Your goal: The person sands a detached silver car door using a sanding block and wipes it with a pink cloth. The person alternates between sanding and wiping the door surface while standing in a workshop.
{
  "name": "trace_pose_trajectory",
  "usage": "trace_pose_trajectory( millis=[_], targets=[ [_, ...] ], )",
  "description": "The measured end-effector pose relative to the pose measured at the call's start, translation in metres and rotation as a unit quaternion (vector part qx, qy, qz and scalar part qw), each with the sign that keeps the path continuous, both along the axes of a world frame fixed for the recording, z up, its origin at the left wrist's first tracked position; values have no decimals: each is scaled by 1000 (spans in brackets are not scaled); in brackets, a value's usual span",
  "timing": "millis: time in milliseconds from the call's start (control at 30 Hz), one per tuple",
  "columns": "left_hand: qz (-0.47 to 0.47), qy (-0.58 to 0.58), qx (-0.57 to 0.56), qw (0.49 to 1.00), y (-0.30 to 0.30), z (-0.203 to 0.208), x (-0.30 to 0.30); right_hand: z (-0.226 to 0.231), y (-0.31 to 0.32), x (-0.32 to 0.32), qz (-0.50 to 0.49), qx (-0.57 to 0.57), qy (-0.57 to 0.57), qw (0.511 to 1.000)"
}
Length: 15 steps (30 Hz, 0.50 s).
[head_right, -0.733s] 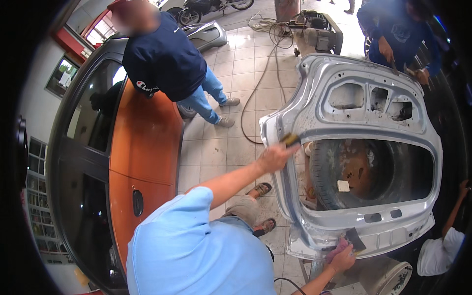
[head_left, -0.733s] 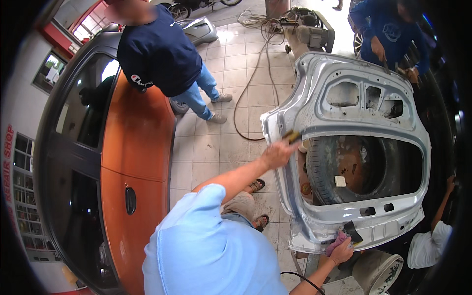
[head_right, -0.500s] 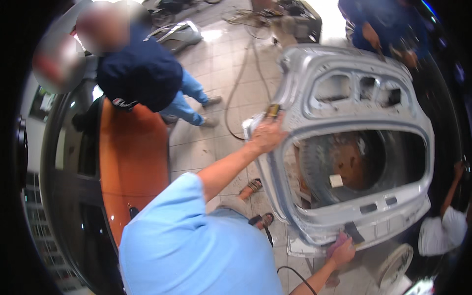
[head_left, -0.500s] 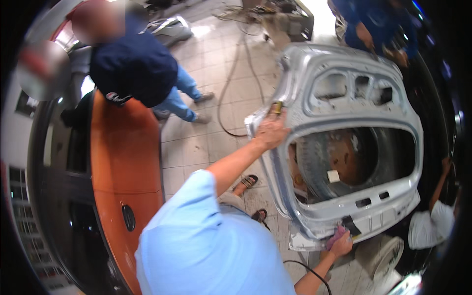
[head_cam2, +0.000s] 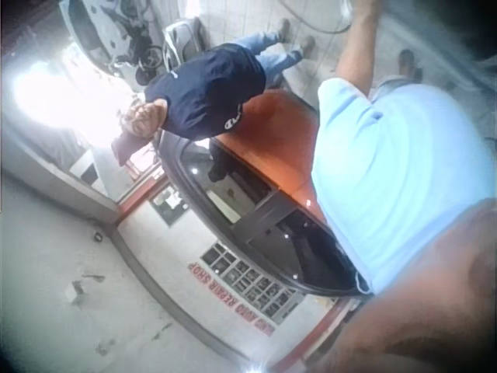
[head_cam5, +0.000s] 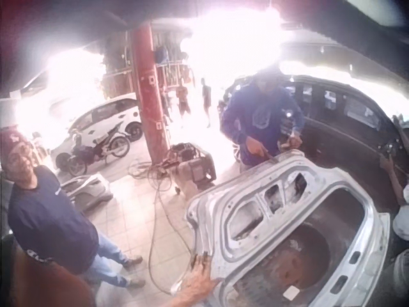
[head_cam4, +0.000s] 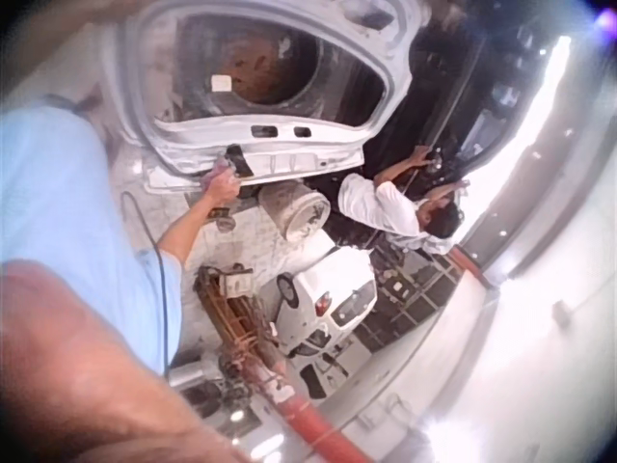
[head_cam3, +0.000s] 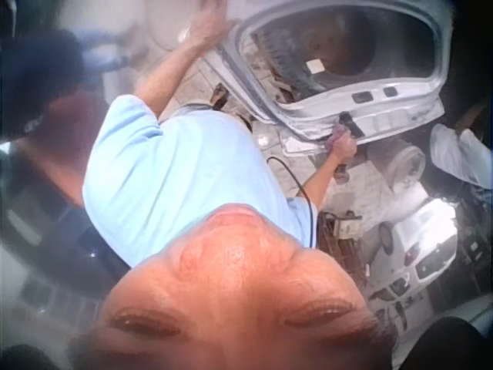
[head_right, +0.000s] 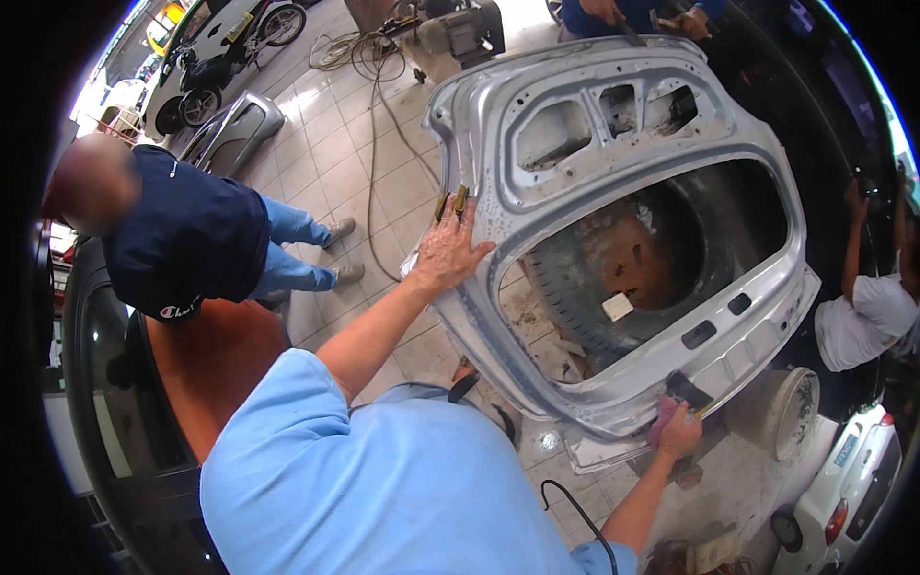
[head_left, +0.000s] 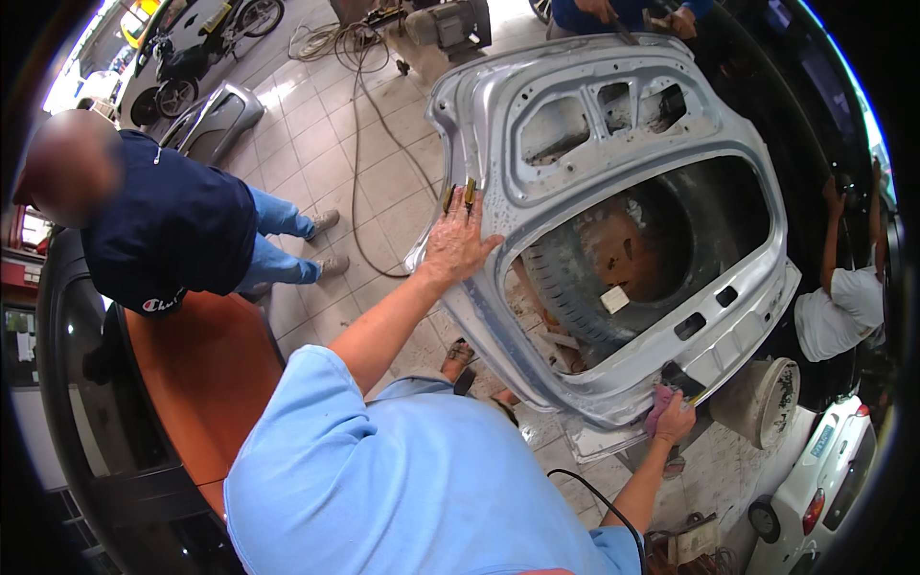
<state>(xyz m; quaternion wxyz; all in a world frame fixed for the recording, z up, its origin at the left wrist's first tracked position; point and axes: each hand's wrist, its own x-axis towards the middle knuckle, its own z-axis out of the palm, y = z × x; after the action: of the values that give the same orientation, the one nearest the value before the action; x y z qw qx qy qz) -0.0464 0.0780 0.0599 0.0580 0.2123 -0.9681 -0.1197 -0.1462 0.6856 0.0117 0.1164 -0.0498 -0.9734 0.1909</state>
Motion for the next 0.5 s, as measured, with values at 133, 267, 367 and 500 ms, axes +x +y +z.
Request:
trace_pose_trajectory(
  millis=[133,267,367,500],
  targets=[
    [29,11,6,1000,-60,7,-59,-5,2,-3,31,-18,33,999],
    [67,84,90,990,-79,3,-77,-5,5,-1,29,-33,10,999],
    [25,-13,45,999,-18,-6,-14,-6,3,-2,24,-47,13,999],
    [-41,-98,-7,994,-1,10,0,-12,-1,-4,15,5,20,1000]
  ],
)
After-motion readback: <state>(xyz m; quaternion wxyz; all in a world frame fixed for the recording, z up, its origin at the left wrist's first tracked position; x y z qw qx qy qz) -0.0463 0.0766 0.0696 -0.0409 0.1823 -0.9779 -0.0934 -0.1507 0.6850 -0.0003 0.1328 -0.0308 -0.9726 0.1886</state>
